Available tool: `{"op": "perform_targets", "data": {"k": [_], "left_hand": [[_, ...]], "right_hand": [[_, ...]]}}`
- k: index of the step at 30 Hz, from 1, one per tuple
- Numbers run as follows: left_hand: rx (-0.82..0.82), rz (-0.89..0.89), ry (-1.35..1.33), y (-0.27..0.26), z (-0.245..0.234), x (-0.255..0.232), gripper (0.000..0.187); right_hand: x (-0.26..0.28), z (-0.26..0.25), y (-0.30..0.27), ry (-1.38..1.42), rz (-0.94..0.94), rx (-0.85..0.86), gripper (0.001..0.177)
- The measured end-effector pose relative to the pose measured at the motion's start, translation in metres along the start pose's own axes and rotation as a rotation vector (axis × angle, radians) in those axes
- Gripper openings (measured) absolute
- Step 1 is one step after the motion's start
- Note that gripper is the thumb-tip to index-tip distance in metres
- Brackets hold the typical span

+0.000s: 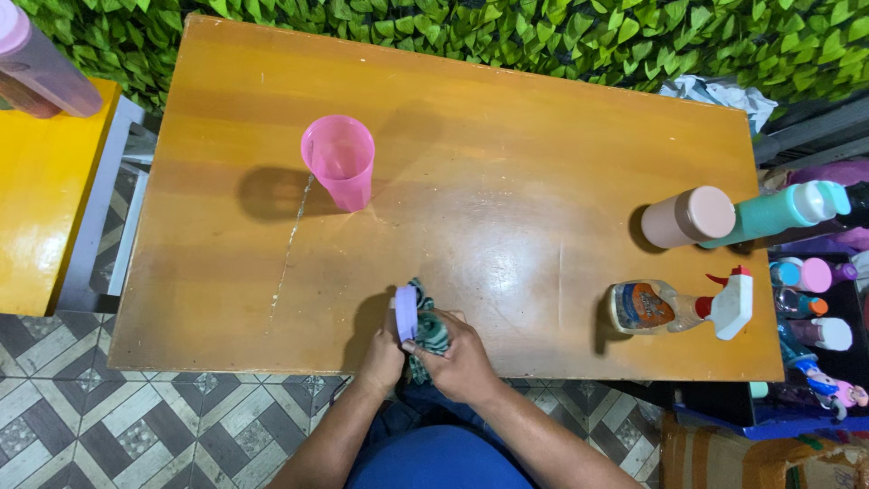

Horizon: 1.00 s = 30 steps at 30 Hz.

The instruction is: The person wipes a wooden table with a cloth, then opens, wipes, and closes a pink tumbler and a pink thermos. They handle the lids and bodies separately, using a spray bottle and cloth to clean each item before reassembling them.

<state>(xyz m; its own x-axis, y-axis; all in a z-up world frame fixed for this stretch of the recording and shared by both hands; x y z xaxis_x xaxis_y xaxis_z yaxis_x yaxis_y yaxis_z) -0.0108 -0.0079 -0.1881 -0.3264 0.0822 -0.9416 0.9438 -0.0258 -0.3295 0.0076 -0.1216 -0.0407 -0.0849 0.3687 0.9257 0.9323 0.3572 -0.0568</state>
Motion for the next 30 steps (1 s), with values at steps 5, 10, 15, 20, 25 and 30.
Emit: {"op": "perform_targets", "data": {"k": [5,10,15,20,25,30], "left_hand": [[0.227,-0.082,-0.916,-0.014,-0.005,-0.050,0.084],[0.287,-0.229,-0.744,-0.013,-0.009,-0.063,0.063],[0.187,-0.127,-0.585,-0.007,-0.013,-0.051,0.062],[0.082,-0.134,-0.538,0.001,-0.012,-0.038,0.060],[0.004,-0.087,-0.145,-0.004,-0.013,-0.057,0.052],[-0.242,-0.267,0.030,-0.015,-0.031,-0.076,0.043]], "right_hand": [[0.014,0.001,0.002,-0.163,-0.145,0.128,0.042],[0.014,0.002,-0.002,-0.150,-0.068,0.162,0.053],[0.005,0.007,-0.005,0.002,-0.001,-0.028,0.042],[-0.026,0.013,-0.013,0.676,0.310,0.090,0.043],[-0.042,-0.004,-0.017,0.554,0.261,-0.017,0.026],[-0.030,-0.035,-0.023,0.493,0.354,-0.374,0.016]]}}
Point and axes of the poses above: each hand's wrist, its own y-axis towards the middle knuckle, its own z-axis out of the palm, x = y × z, the point moved 5 cm from there along y, towards the middle knuckle, and after that the axes turned 3 degrees about y, right-handed, at the moved point
